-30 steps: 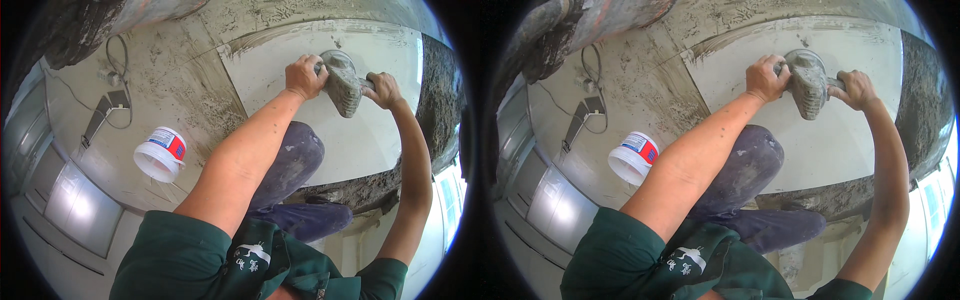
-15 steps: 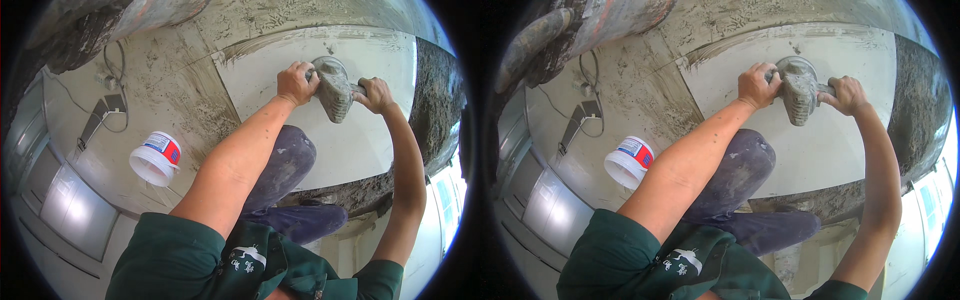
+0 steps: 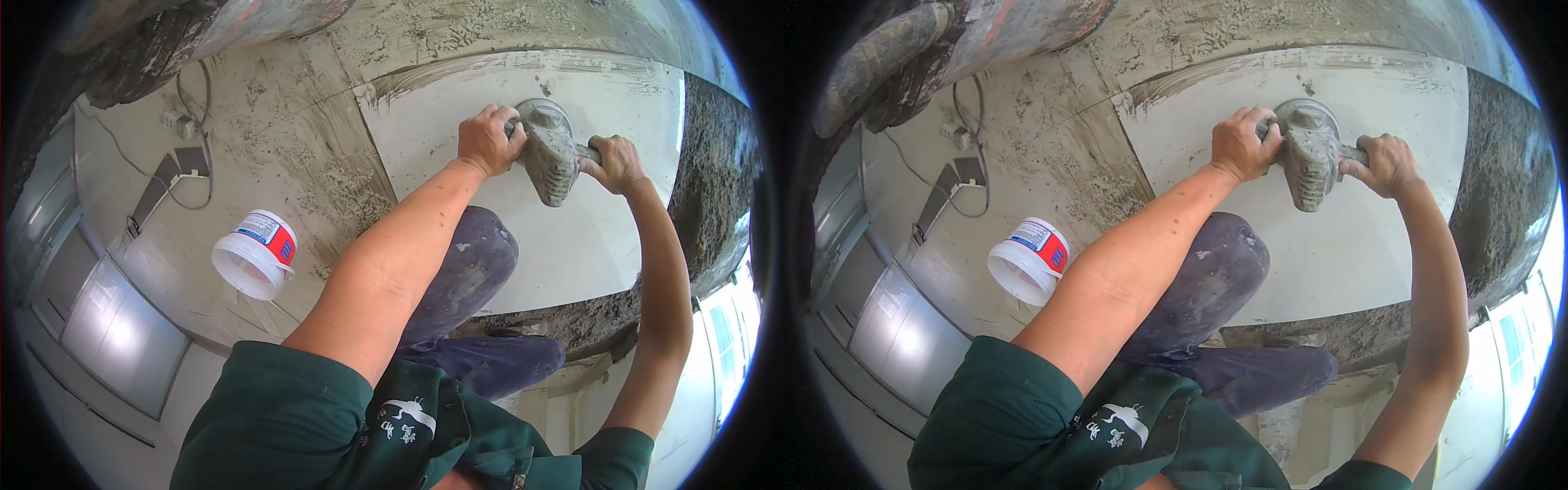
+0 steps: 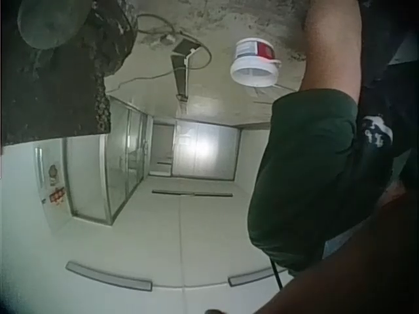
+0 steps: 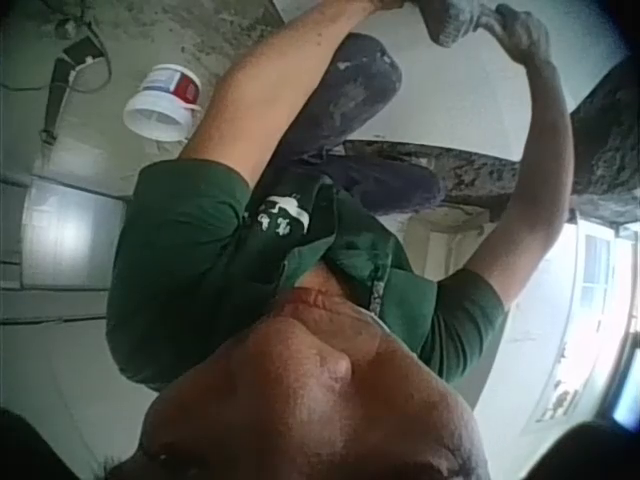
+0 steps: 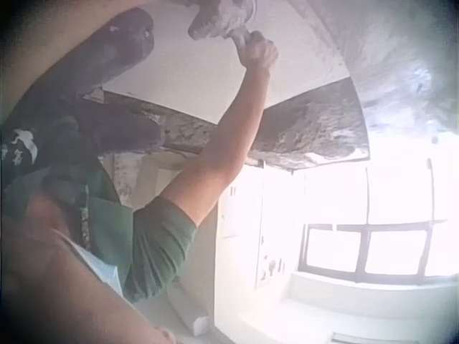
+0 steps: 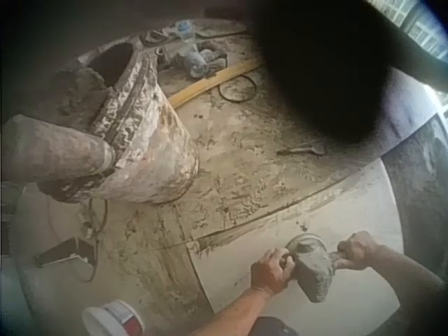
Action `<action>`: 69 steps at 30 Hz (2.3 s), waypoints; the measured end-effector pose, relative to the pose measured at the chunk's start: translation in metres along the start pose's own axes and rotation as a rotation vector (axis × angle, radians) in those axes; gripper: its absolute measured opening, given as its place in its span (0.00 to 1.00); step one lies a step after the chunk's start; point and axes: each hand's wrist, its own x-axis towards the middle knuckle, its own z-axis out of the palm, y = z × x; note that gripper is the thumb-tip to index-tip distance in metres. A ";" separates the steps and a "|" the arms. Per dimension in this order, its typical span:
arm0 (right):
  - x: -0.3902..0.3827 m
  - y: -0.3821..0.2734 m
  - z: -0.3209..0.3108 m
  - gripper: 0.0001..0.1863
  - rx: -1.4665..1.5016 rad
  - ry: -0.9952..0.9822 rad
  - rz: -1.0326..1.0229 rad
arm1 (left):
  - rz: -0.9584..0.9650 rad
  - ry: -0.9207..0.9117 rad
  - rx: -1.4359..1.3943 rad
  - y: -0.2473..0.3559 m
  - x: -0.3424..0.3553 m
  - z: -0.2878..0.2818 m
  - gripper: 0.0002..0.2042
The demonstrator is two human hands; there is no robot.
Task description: Leveling a floor tile using a vibrating suction cup tool.
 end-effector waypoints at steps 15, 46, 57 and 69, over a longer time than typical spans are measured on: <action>0.001 -0.003 -0.003 0.43 -0.048 -0.063 0.034 | 0.080 0.057 -0.029 -0.005 0.001 0.001 0.09; -0.007 -0.007 -0.016 0.44 0.046 -0.126 0.106 | 0.137 -0.010 -0.029 -0.015 -0.001 0.006 0.12; -0.005 0.002 -0.017 0.29 -0.066 -0.114 -0.057 | 0.151 -0.010 -0.085 -0.020 0.009 0.009 0.16; -0.021 -0.029 0.010 0.15 0.007 -0.157 0.134 | 0.070 -0.056 -0.103 -0.018 -0.005 0.006 0.17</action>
